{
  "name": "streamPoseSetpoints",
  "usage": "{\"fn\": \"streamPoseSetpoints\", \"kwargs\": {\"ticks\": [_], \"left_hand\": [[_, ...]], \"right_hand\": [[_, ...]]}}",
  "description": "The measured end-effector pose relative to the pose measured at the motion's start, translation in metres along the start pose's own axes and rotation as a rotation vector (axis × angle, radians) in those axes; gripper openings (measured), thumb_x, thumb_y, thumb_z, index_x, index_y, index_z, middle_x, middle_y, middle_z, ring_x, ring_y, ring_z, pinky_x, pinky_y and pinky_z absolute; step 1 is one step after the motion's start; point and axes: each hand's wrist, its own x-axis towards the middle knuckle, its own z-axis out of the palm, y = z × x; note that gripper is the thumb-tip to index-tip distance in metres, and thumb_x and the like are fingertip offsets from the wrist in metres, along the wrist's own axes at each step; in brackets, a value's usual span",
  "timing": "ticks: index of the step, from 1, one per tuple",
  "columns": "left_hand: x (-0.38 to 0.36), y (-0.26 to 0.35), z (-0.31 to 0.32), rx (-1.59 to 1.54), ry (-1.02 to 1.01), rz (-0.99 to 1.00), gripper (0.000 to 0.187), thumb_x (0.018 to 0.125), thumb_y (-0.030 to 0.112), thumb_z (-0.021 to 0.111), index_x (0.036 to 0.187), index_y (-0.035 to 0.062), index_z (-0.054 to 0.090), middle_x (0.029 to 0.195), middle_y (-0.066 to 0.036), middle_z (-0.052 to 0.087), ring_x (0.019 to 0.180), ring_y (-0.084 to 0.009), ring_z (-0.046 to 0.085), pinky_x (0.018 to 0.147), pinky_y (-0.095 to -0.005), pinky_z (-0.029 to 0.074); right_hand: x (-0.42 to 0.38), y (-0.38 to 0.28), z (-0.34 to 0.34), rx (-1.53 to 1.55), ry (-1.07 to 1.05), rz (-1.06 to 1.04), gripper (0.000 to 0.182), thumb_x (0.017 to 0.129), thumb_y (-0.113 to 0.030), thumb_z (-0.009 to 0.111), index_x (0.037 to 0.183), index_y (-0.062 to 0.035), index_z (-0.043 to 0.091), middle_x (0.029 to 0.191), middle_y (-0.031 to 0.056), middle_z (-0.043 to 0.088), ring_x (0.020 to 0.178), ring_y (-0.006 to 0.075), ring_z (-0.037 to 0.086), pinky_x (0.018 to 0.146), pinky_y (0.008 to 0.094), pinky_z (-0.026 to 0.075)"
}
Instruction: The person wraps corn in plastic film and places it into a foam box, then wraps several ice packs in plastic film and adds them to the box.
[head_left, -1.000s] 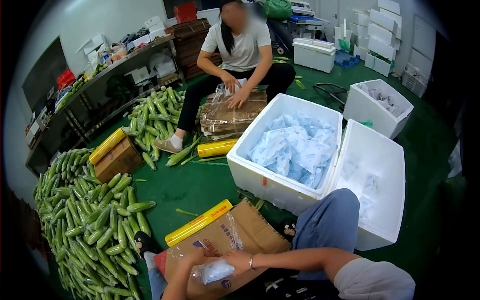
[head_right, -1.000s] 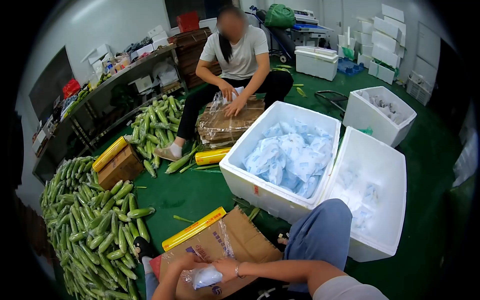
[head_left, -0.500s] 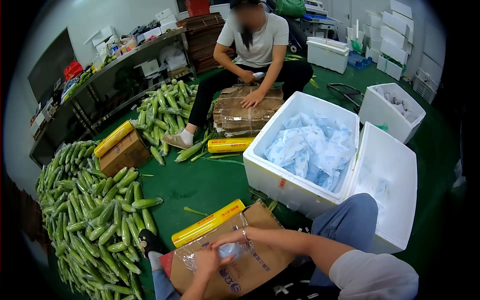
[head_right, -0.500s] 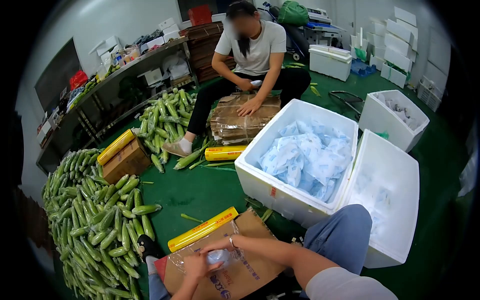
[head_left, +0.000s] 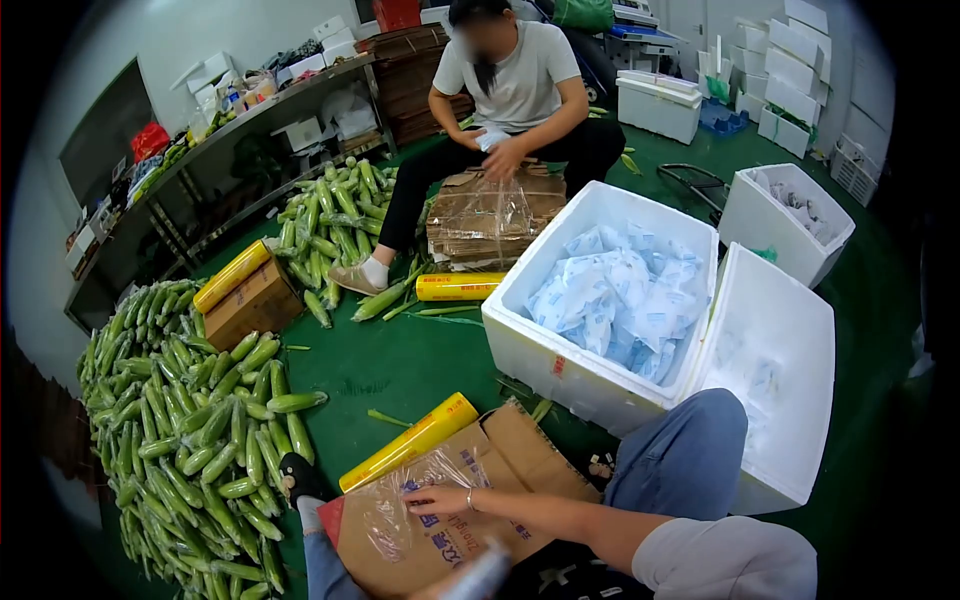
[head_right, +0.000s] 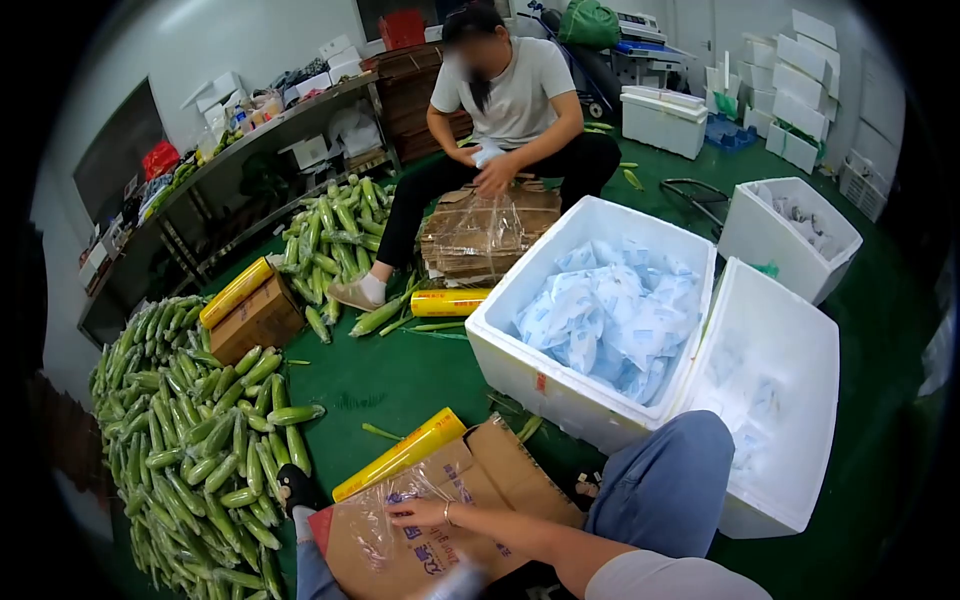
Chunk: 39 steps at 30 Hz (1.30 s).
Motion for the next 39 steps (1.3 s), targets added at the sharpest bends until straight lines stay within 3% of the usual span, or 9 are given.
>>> {"fn": "streamPoseSetpoints", "kwargs": {"ticks": [8,11,13,16,22,28,30,35,39], "left_hand": [[-0.047,-0.067,0.042,0.007,0.19,0.493,0.063,0.088,0.042,0.058,0.133,0.0018,0.04,0.113,-0.016,0.059,0.1,-0.0241,0.06,0.085,-0.0381,0.048],[-0.051,-0.079,0.061,0.013,0.219,0.542,0.062,0.089,0.042,0.056,0.133,0.0015,0.04,0.114,-0.016,0.058,0.101,-0.0243,0.059,0.086,-0.0381,0.048],[-0.05,-0.085,0.071,0.01,0.225,0.573,0.061,0.089,0.041,0.055,0.133,0.0012,0.04,0.115,-0.016,0.058,0.102,-0.0245,0.058,0.087,-0.0381,0.047],[-0.049,-0.089,0.076,0.003,0.247,0.618,0.06,0.09,0.041,0.054,0.132,0.0009,0.04,0.116,-0.016,0.057,0.103,-0.0247,0.058,0.088,-0.038,0.047],[-0.048,-0.093,0.078,0.02,0.307,0.668,0.057,0.092,0.04,0.051,0.132,0.0002,0.04,0.118,-0.016,0.055,0.105,-0.0251,0.056,0.09,-0.038,0.045],[-0.045,-0.101,0.087,0.063,0.38,0.665,0.055,0.093,0.039,0.048,0.131,-0.0004,0.04,0.12,-0.016,0.054,0.107,-0.0256,0.055,0.092,-0.0379,0.044],[-0.049,-0.107,0.084,0.084,0.383,0.666,0.055,0.094,0.038,0.047,0.131,-0.0007,0.04,0.121,-0.016,0.053,0.108,-0.0257,0.054,0.093,-0.0379,0.043],[-0.048,-0.119,0.09,0.136,0.399,0.639,0.053,0.095,0.038,0.044,0.131,-0.0012,0.04,0.122,-0.016,0.052,0.109,-0.0261,0.053,0.094,-0.0379,0.042],[-0.047,-0.129,0.092,0.185,0.381,0.645,0.052,0.096,0.037,0.042,0.131,-0.0017,0.04,0.124,-0.016,0.051,0.111,-0.0264,0.052,0.096,-0.0379,0.041]], "right_hand": [[-0.088,-0.097,0.029,-0.961,0.028,-0.086,0.047,0.094,-0.039,0.043,0.123,-0.0041,0.053,0.121,0.0169,0.056,0.119,0.0309,0.047,0.102,0.0424,0.033],[-0.144,-0.142,0.029,-0.61,-0.066,0.009,0.044,0.097,-0.037,0.039,0.117,-0.0027,0.057,0.12,0.0134,0.057,0.115,0.0255,0.051,0.104,0.0378,0.03],[-0.167,-0.14,0.03,0.163,-0.06,-0.072,0.043,0.1,-0.034,0.033,0.118,-0.0023,0.057,0.113,0.0097,0.061,0.111,0.0192,0.053,0.101,0.0338,0.035],[-0.204,-0.154,0.032,0.324,0.017,-0.117,0.043,0.102,-0.03,0.029,0.119,-0.001,0.056,0.111,0.0079,0.062,0.109,0.0157,0.053,0.098,0.0302,0.038],[-0.246,-0.153,0.051,0.066,0.311,-0.088,0.035,0.1,-0.03,0.039,0.102,-0.0028,0.061,0.097,0.0062,0.066,0.09,0.0142,0.06,0.083,0.0273,0.044],[-0.244,-0.122,0.055,0.364,0.869,0.083,0.033,0.094,-0.018,0.042,0.075,0.0041,0.06,0.068,0.011,0.065,0.063,0.0155,0.061,0.064,0.0274,0.048],[-0.24,-0.101,0.046,0.269,1.102,0.222,0.041,0.092,-0.029,0.041,0.076,0.0,0.065,0.066,0.0163,0.063,0.063,0.0282,0.063,0.063,0.0339,0.047],[-0.234,-0.102,0.042,0.192,1.185,0.345,0.043,0.091,-0.033,0.04,0.08,-0.0005,0.066,0.071,0.0212,0.063,0.07,0.0335,0.064,0.066,0.038,0.047],[-0.229,-0.094,0.049,0.088,1.181,0.353,0.043,0.094,-0.031,0.043,0.076,0.0028,0.063,0.067,0.0179,0.063,0.064,0.0274,0.063,0.063,0.0359,0.046]]}}
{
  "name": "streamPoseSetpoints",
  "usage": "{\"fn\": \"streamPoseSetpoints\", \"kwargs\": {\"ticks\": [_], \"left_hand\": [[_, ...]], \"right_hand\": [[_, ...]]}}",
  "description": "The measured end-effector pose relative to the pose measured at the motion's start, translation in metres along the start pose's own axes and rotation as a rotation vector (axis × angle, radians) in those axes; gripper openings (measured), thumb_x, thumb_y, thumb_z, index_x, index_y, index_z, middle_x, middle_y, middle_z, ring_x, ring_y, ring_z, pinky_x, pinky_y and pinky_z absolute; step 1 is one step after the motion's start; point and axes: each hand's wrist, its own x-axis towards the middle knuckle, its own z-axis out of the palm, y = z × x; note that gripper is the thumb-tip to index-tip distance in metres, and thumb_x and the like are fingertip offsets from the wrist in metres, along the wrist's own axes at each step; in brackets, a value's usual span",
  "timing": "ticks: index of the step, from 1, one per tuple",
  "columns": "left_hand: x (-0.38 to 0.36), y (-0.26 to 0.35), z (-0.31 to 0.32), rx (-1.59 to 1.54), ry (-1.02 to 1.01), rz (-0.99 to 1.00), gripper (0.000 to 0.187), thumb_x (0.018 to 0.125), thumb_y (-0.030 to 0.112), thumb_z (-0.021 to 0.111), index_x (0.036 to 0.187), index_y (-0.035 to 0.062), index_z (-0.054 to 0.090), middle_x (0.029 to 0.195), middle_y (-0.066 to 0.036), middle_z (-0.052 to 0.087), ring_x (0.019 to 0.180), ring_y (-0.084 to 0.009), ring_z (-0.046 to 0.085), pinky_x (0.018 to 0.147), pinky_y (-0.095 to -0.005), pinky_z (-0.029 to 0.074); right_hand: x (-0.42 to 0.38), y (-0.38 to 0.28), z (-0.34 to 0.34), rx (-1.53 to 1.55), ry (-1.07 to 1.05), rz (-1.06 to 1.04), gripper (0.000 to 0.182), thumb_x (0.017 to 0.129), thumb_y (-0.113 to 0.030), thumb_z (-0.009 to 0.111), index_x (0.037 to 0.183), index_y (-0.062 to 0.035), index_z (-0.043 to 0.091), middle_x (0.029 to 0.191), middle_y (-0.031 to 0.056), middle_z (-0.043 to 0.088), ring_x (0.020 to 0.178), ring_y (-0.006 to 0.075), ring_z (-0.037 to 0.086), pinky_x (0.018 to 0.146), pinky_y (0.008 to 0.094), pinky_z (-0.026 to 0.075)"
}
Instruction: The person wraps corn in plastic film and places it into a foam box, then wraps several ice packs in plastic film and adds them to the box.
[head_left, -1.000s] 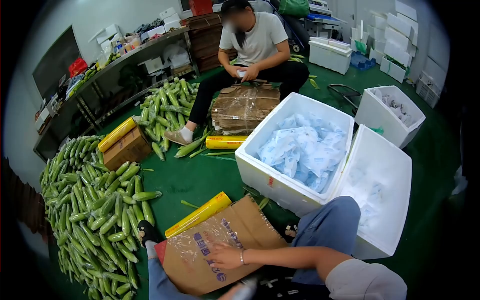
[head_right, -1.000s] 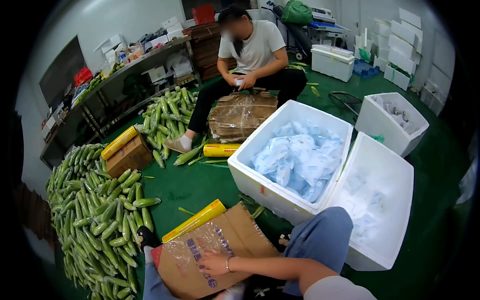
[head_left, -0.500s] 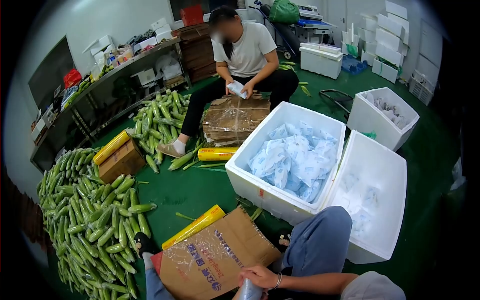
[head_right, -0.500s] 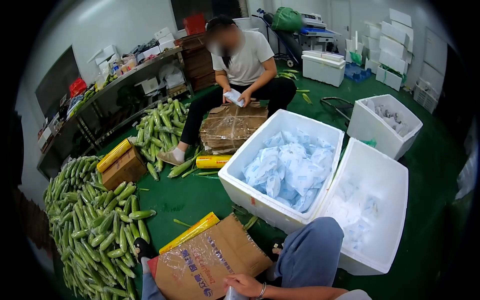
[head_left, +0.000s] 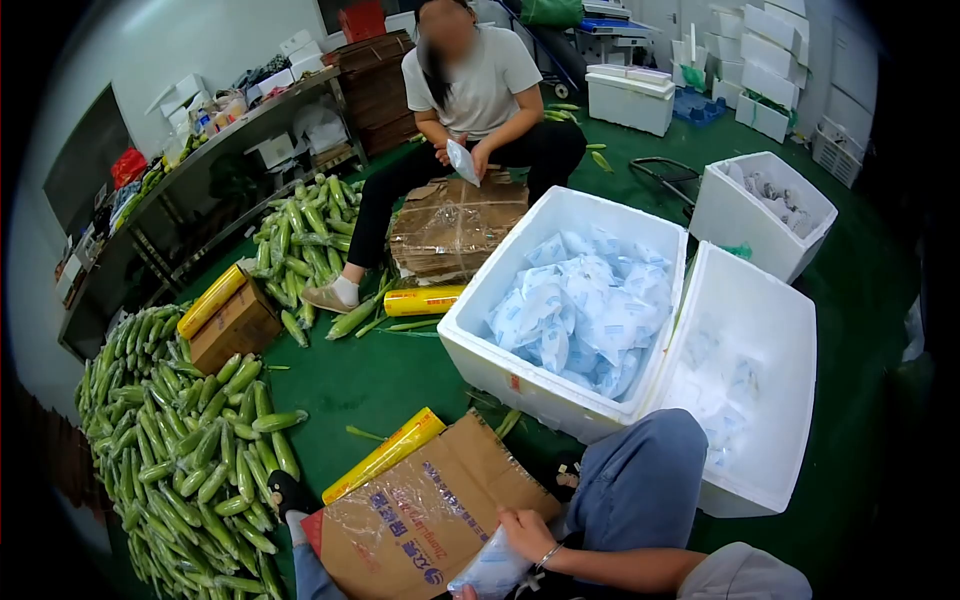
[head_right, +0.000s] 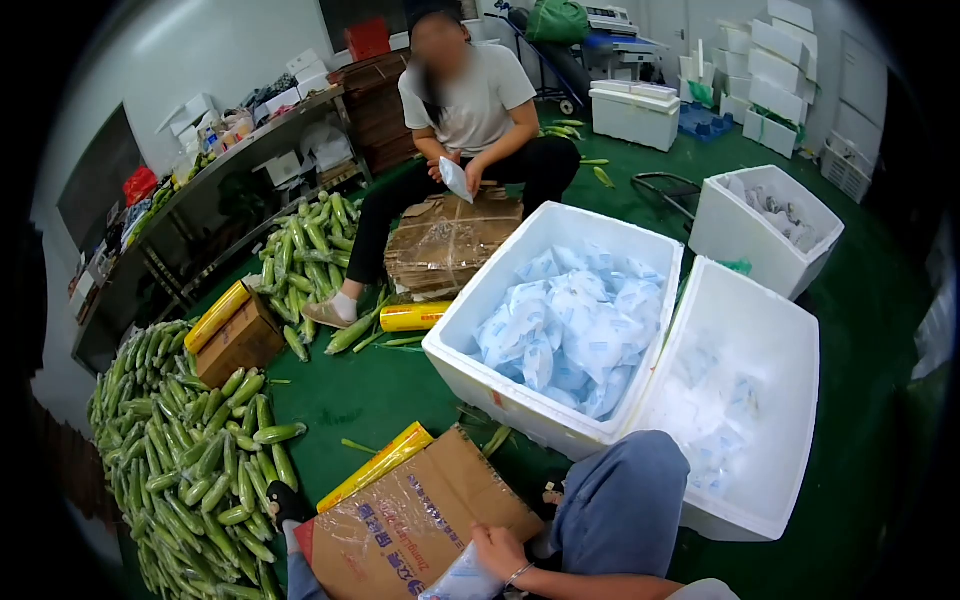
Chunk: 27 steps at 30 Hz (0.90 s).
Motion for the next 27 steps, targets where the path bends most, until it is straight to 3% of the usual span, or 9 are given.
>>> {"fn": "streamPoseSetpoints", "kwargs": {"ticks": [7,9,11,13,19,23,25,26,27], "left_hand": [[-0.012,-0.014,-0.01,0.075,-0.023,0.071,0.05,0.098,0.036,0.039,0.13,-0.0023,0.04,0.126,-0.015,0.05,0.113,-0.0268,0.05,0.098,-0.0378,0.04],[-0.024,0.028,0.012,-0.248,0.05,-0.181,0.051,0.097,0.038,0.039,0.131,0.0,0.037,0.124,-0.015,0.051,0.112,-0.0274,0.051,0.097,-0.0382,0.041],[-0.022,0.024,0.007,-0.252,0.047,-0.145,0.05,0.097,0.038,0.04,0.131,0.0013,0.038,0.124,-0.014,0.052,0.111,-0.0275,0.052,0.095,-0.0385,0.043],[-0.019,0.023,0.006,-0.256,0.045,-0.11,0.049,0.097,0.038,0.04,0.13,0.0025,0.038,0.123,-0.014,0.052,0.11,-0.0275,0.053,0.094,-0.0387,0.044],[-0.003,0.003,-0.002,-0.286,0.045,0.023,0.048,0.097,0.04,0.04,0.13,0.0056,0.04,0.12,-0.012,0.054,0.106,-0.026,0.055,0.091,-0.0385,0.046],[-0.005,0.007,-0.005,-0.193,0.14,0.013,0.045,0.096,0.034,0.043,0.128,0.0033,0.042,0.119,-0.018,0.054,0.103,-0.0311,0.057,0.088,-0.0406,0.047],[-0.006,0.012,-0.013,-0.155,0.117,0.045,0.045,0.096,0.033,0.044,0.128,0.003,0.042,0.119,-0.019,0.054,0.102,-0.0317,0.057,0.087,-0.0409,0.047],[-0.006,0.014,-0.016,-0.125,0.098,0.056,0.044,0.096,0.033,0.044,0.128,0.0028,0.043,0.119,-0.019,0.054,0.102,-0.032,0.058,0.087,-0.041,0.047],[-0.007,0.013,-0.018,-0.09,0.071,0.059,0.044,0.095,0.033,0.044,0.128,0.0027,0.043,0.119,-0.02,0.054,0.102,-0.0323,0.058,0.087,-0.0412,0.048]], "right_hand": [[-0.019,-0.018,0.001,-0.209,-0.182,-0.142,0.041,0.092,-0.038,0.051,0.111,-0.0024,0.052,0.076,0.0199,0.063,0.07,0.0354,0.063,0.064,0.0402,0.048],[-0.026,-0.022,0.003,-0.24,-0.165,-0.23,0.045,0.091,-0.038,0.052,0.118,-0.0021,0.046,0.075,0.0205,0.063,0.07,0.0358,0.063,0.064,0.041,0.049],[-0.035,-0.031,0.003,-0.273,-0.145,-0.322,0.052,0.09,-0.038,0.054,0.125,-0.0018,0.04,0.073,0.0211,0.062,0.07,0.0362,0.063,0.064,0.0418,0.049],[-0.043,-0.044,0.001,-0.448,-0.258,-0.294,0.06,0.09,-0.037,0.054,0.131,0.0013,0.033,0.09,0.0241,0.062,0.076,0.0357,0.063,0.063,0.0415,0.05],[-0.048,-0.032,0.006,-0.616,-0.196,-0.635,0.059,0.088,-0.037,0.056,0.132,-0.0036,0.04,0.13,0.0254,0.04,0.09,0.0341,0.061,0.067,0.0387,0.052],[-0.062,-0.043,-0.001,-0.823,-0.134,-0.848,0.057,0.085,-0.038,0.058,0.13,-0.005,0.045,0.13,0.0259,0.037,0.087,0.0323,0.061,0.069,0.0378,0.052],[-0.072,-0.063,-0.016,-0.753,-0.162,-1.243,0.05,0.082,-0.033,0.062,0.122,-0.0048,0.053,0.123,0.0213,0.049,0.085,0.0286,0.063,0.068,0.0343,0.052],[-0.096,-0.075,-0.024,-0.818,-0.267,-1.138,0.03,0.086,-0.027,0.055,0.106,-0.0046,0.058,0.117,0.016,0.057,0.119,0.0305,0.047,0.104,0.0469,0.033],[-0.097,-0.072,-0.026,-0.824,-0.265,-1.138,0.03,0.086,-0.027,0.055,0.106,-0.0046,0.058,0.117,0.016,0.057,0.119,0.0305,0.047,0.104,0.0469,0.033]]}}
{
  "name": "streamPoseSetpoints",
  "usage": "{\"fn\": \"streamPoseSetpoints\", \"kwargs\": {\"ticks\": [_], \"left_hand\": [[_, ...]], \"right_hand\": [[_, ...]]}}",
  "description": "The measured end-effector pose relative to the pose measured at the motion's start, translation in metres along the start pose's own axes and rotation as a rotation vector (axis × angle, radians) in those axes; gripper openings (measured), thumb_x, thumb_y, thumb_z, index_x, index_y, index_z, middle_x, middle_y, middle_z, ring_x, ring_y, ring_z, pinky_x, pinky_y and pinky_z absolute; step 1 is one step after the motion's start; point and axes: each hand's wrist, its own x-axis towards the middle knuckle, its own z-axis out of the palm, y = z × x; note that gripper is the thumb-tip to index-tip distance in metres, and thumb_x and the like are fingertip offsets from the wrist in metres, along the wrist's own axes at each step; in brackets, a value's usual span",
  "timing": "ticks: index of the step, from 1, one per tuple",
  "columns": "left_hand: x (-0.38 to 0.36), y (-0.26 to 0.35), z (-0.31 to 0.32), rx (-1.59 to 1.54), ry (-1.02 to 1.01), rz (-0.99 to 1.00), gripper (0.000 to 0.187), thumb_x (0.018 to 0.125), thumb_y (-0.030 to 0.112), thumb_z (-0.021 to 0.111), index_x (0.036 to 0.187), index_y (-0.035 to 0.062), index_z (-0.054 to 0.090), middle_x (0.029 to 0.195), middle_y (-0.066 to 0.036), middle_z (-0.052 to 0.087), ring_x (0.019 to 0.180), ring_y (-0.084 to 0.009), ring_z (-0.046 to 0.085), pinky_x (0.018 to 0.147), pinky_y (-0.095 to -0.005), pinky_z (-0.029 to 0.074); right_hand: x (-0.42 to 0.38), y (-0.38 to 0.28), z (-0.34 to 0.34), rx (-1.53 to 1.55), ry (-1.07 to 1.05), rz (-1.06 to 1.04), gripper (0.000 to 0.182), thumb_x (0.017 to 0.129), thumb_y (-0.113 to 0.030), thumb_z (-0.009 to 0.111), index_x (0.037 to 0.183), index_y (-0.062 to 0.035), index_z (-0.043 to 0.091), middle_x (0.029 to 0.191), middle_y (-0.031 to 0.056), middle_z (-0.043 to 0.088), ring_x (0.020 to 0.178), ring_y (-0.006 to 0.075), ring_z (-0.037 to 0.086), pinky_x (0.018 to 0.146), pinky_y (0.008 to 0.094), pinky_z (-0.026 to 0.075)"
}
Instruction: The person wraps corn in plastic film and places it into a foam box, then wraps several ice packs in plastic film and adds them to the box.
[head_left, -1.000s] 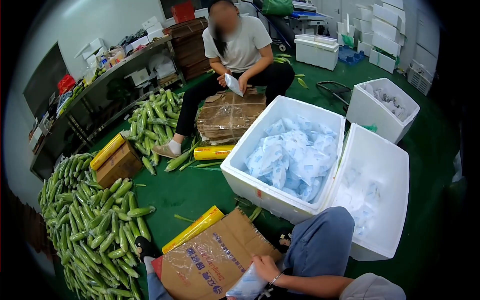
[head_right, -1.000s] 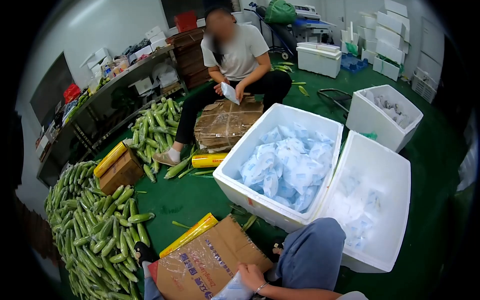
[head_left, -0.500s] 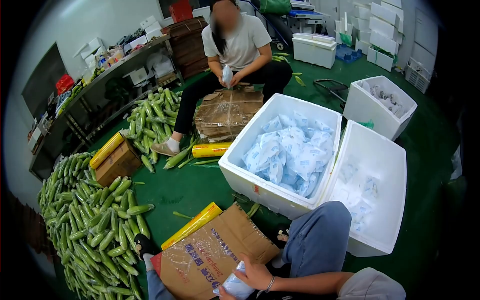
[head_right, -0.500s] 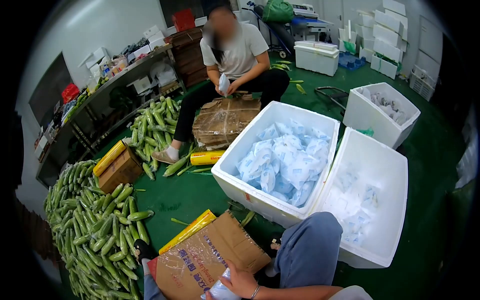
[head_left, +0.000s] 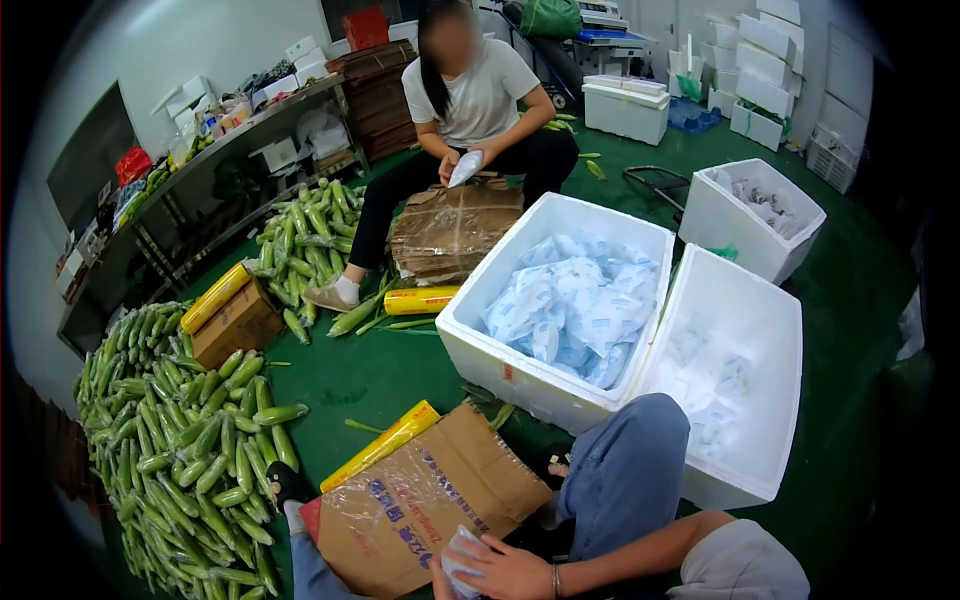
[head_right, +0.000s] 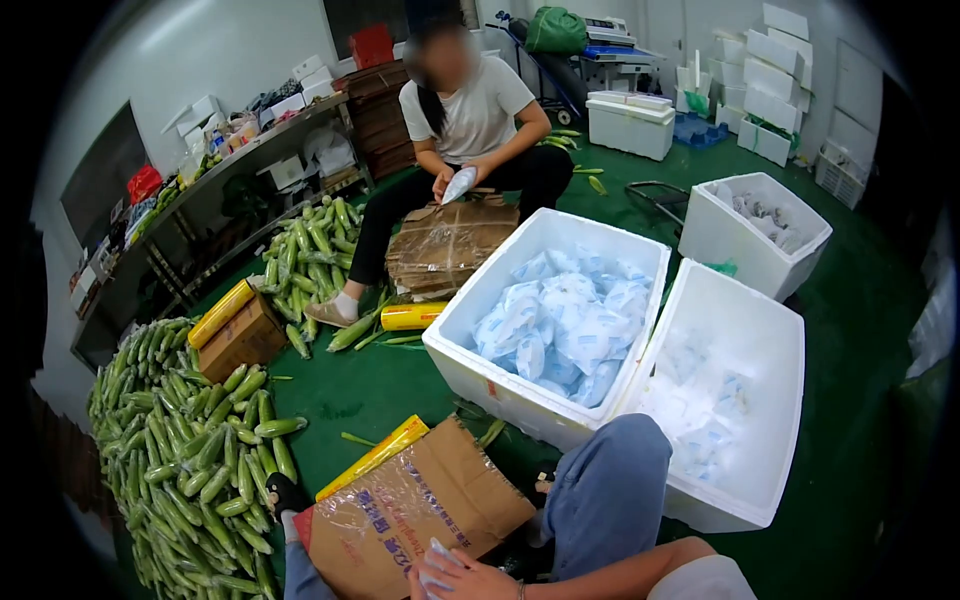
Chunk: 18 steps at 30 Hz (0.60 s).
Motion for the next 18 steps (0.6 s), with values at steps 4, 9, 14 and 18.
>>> {"fn": "streamPoseSetpoints", "kwargs": {"ticks": [4,9,14,18], "left_hand": [[-0.008,-0.003,-0.012,0.202,-0.134,-0.002,0.044,0.095,0.031,0.045,0.128,0.002,0.043,0.119,-0.021,0.054,0.101,-0.0335,0.058,0.086,-0.0417,0.048],[-0.015,-0.004,-0.023,0.577,-0.366,0.171,0.043,0.094,0.029,0.046,0.128,0.0012,0.043,0.118,-0.023,0.054,0.1,-0.0351,0.058,0.085,-0.0425,0.048],[0.018,-0.002,-0.023,1.122,-0.651,0.693,0.043,0.093,0.026,0.048,0.127,0.0004,0.043,0.118,-0.025,0.054,0.1,-0.0366,0.058,0.084,-0.0432,0.049],[-0.041,0.121,0.041,1.323,-0.799,0.264,0.045,0.085,0.017,0.056,0.126,0.0015,0.046,0.115,-0.024,0.056,0.099,-0.0363,0.059,0.08,-0.0428,0.05]], "right_hand": [[-0.008,-0.007,0.016,0.333,-0.112,-0.311,0.028,0.081,-0.026,0.055,0.1,-0.0063,0.06,0.11,0.0122,0.06,0.112,0.0303,0.051,0.102,0.046,0.035],[-0.011,0.006,0.02,0.342,-0.249,-0.116,0.026,0.08,-0.028,0.06,0.096,-0.0063,0.063,0.094,0.0138,0.063,0.084,0.0282,0.062,0.074,0.036,0.048],[-0.001,0.027,0.017,0.454,0.216,0.367,0.02,0.079,-0.024,0.065,0.083,-0.0057,0.069,0.07,0.0113,0.066,0.061,0.0257,0.065,0.057,0.0306,0.051],[-0.002,0.038,0.017,0.621,0.29,0.652,0.023,0.08,-0.029,0.064,0.082,-0.0066,0.07,0.062,0.0139,0.062,0.055,0.0286,0.063,0.053,0.0343,0.049]]}}
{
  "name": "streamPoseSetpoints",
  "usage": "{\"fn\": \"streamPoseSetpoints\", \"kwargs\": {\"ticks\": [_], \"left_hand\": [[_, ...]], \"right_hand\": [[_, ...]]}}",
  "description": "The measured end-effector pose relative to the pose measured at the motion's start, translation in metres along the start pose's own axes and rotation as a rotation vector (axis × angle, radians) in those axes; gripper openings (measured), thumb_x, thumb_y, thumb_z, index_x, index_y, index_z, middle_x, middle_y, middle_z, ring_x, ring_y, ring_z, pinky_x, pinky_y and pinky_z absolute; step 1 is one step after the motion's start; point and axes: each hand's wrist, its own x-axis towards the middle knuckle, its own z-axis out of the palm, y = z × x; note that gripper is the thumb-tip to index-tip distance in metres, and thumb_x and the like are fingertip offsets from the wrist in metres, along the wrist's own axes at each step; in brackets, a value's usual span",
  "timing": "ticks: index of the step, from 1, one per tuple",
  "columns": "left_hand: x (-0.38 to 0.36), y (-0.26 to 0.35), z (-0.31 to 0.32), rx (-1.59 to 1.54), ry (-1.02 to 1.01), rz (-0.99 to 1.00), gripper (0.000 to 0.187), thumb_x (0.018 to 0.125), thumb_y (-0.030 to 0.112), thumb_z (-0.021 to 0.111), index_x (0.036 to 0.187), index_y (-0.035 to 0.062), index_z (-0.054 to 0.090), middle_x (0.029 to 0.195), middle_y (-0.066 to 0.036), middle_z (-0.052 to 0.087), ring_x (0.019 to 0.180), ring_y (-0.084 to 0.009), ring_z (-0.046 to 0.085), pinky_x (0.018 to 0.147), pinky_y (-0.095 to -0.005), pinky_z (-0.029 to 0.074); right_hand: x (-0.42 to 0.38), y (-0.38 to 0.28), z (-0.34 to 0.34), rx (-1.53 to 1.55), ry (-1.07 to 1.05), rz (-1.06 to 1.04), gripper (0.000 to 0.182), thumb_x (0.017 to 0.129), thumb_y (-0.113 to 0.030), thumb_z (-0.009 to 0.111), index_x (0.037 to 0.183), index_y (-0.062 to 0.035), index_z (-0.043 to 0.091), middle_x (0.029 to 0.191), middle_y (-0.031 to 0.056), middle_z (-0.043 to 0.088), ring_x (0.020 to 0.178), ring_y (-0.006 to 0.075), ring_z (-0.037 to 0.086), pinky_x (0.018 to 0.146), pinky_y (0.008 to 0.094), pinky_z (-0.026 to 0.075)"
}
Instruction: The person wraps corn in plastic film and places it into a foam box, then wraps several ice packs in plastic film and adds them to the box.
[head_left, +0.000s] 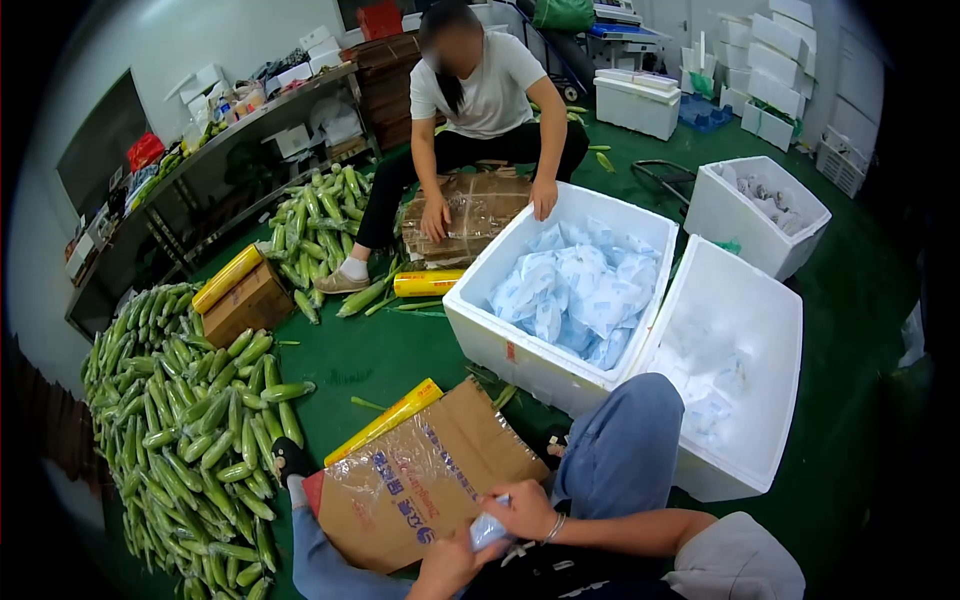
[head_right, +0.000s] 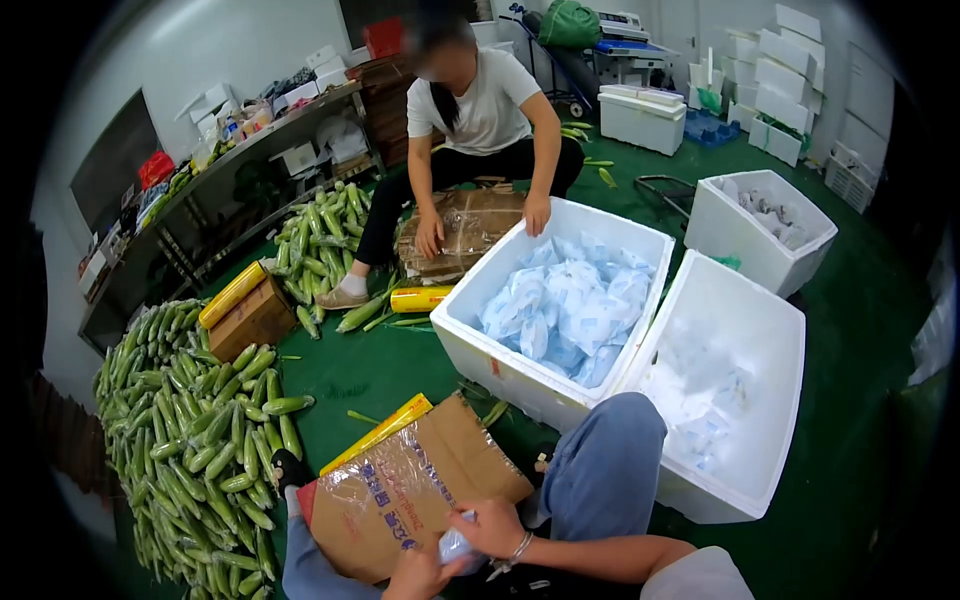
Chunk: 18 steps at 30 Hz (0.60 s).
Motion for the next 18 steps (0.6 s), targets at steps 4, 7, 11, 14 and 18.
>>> {"fn": "streamPoseSetpoints", "kwargs": {"ticks": [4,7,11,14,18], "left_hand": [[0.01,0.032,-0.024,0.399,0.06,0.156,0.07,0.078,0.045,0.07,0.13,0.0058,0.044,0.097,-0.017,0.064,0.083,-0.0269,0.065,0.07,-0.0365,0.053],[0.038,0.051,-0.043,0.139,0.653,0.974,0.056,0.07,0.032,0.08,0.117,0.0095,0.057,0.072,-0.01,0.062,0.057,-0.0238,0.06,0.05,-0.0325,0.049],[0.049,0.047,-0.076,-0.376,0.64,0.583,0.033,0.079,0.004,0.067,0.112,0.0027,0.058,0.078,-0.012,0.064,0.065,-0.0148,0.06,0.057,-0.0262,0.048],[0.079,-0.024,-0.056,-0.538,0.808,0.366,0.027,0.081,0.002,0.063,0.108,-0.0007,0.058,0.078,-0.008,0.064,0.063,-0.0111,0.059,0.056,-0.0235,0.047],[0.092,-0.102,0.011,-0.716,0.695,0.146,0.021,0.085,0.004,0.061,0.105,-0.0025,0.058,0.078,-0.008,0.064,0.065,-0.0111,0.06,0.054,-0.0222,0.046]], "right_hand": [[0.017,-0.011,-0.04,0.135,0.077,0.098,0.022,0.08,-0.023,0.065,0.084,-0.0013,0.069,0.069,0.0179,0.064,0.059,0.0225,0.064,0.056,0.0304,0.048],[0.03,-0.027,-0.11,0.348,0.251,0.021,0.022,0.082,-0.018,0.058,0.077,0.001,0.068,0.07,0.0132,0.066,0.064,0.0165,0.064,0.059,0.03,0.049],[0.031,0.023,-0.258,0.313,1.02,-0.007,0.025,0.085,-0.019,0.05,0.081,0.0019,0.062,0.073,0.0079,0.06,0.069,0.0167,0.055,0.066,0.0303,0.045],[0.015,0.03,-0.331,-0.344,1.445,-0.034,0.023,0.089,-0.017,0.051,0.084,0.0029,0.061,0.075,0.0094,0.061,0.074,0.0187,0.058,0.072,0.0288,0.045],[0.015,0.129,-0.325,-0.61,0.934,0.233,0.021,0.086,-0.012,0.058,0.102,0.0014,0.058,0.094,0.0144,0.064,0.092,0.0297,0.061,0.085,0.0345,0.046]]}}
